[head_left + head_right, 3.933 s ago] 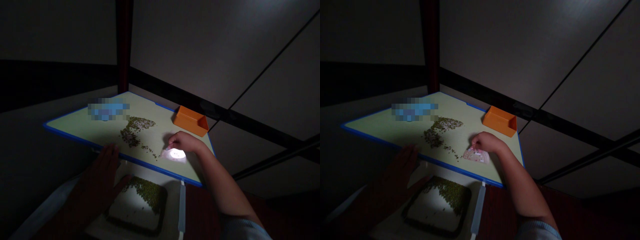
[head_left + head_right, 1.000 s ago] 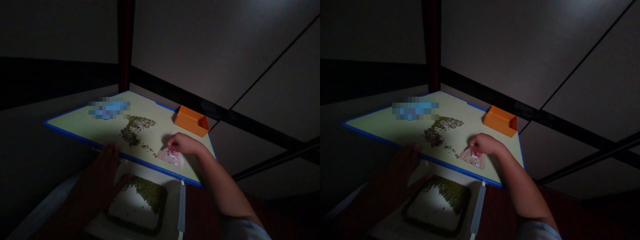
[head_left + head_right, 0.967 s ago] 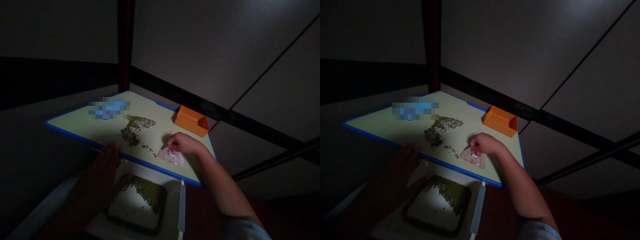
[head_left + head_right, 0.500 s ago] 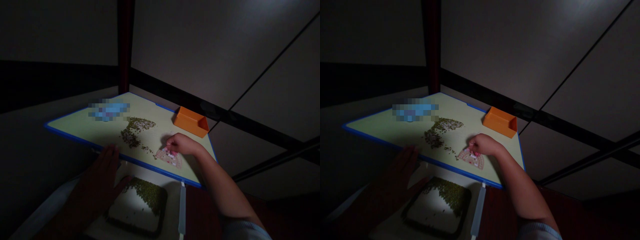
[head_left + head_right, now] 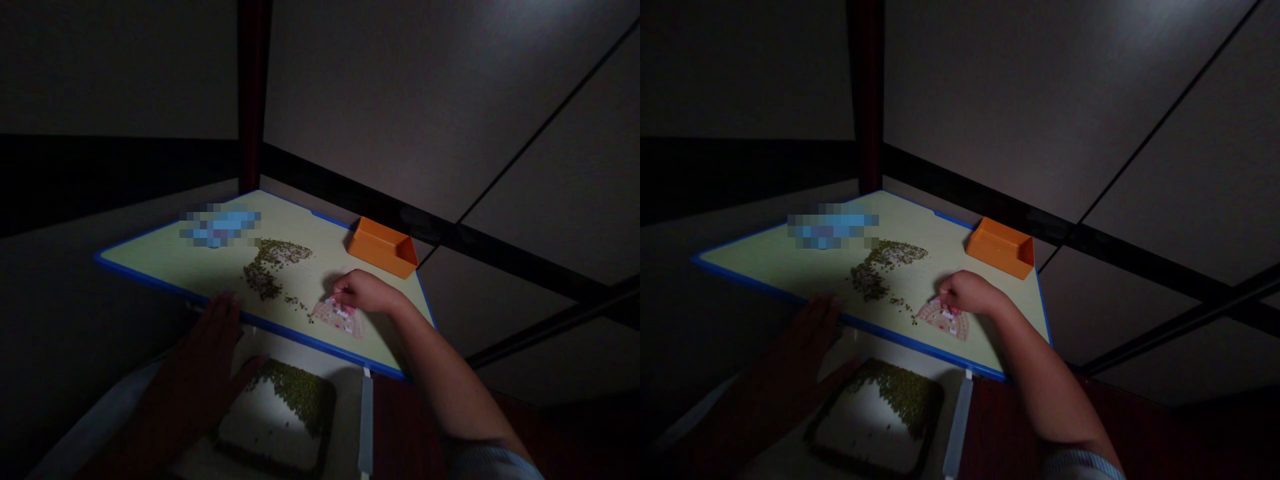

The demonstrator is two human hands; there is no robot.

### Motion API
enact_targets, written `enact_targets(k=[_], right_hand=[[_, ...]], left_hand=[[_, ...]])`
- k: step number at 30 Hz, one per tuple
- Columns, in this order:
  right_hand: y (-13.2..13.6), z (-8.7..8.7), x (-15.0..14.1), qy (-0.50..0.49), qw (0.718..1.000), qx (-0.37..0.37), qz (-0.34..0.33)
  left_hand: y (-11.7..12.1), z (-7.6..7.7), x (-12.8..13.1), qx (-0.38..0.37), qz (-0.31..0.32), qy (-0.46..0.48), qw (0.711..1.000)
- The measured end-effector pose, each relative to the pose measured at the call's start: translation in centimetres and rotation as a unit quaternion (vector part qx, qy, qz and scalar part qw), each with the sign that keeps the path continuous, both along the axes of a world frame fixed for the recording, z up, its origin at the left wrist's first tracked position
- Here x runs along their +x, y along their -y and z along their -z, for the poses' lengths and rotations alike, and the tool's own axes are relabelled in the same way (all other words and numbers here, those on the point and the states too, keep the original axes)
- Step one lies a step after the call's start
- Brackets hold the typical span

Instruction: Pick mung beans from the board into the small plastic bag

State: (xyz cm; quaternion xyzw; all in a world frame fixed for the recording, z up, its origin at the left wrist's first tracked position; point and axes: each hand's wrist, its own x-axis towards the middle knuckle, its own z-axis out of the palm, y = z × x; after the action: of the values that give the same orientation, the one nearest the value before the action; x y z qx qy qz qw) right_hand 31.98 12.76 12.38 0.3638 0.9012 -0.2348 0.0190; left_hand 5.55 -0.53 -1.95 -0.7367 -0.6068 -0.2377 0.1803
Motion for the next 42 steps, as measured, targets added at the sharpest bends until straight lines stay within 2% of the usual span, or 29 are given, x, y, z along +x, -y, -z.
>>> enact_targets(k=[9, 15, 22, 25, 34, 42], right_hand=[[0.21, -0.11, -0.02, -0.007, 1.000, -0.005, 0.004], [0.22, -0.08, 0.04, -0.008, 1.000, -0.008, -0.005], [0.36, 0.06, -0.04, -0.013, 0.998, -0.050, -0.033], [0.52, -0.07, -0.15, -0.013, 0.998, -0.042, -0.050], [0.65, -0.43, -0.29, 0.009, 1.000, 0.000, -0.006], [0.66, -0.12, -0.46, -0.013, 1.000, 0.022, 0.001]], left_hand=[[0.18, -0.54, 0.12, -0.007, 0.008, 0.006, 1.000], [0.11, -0.37, 0.09, 0.004, 0.011, 0.009, 1.000], [0.15, -0.13, -0.08, 0.003, 0.008, -0.018, 1.000], [0.03, -0.09, -0.09, 0.019, 0.009, -0.023, 1.000], [0.01, -0.15, -0.02, 0.036, 0.009, -0.018, 0.999], [0.14, -0.09, -0.12, 0.026, 0.013, -0.017, 0.999]])
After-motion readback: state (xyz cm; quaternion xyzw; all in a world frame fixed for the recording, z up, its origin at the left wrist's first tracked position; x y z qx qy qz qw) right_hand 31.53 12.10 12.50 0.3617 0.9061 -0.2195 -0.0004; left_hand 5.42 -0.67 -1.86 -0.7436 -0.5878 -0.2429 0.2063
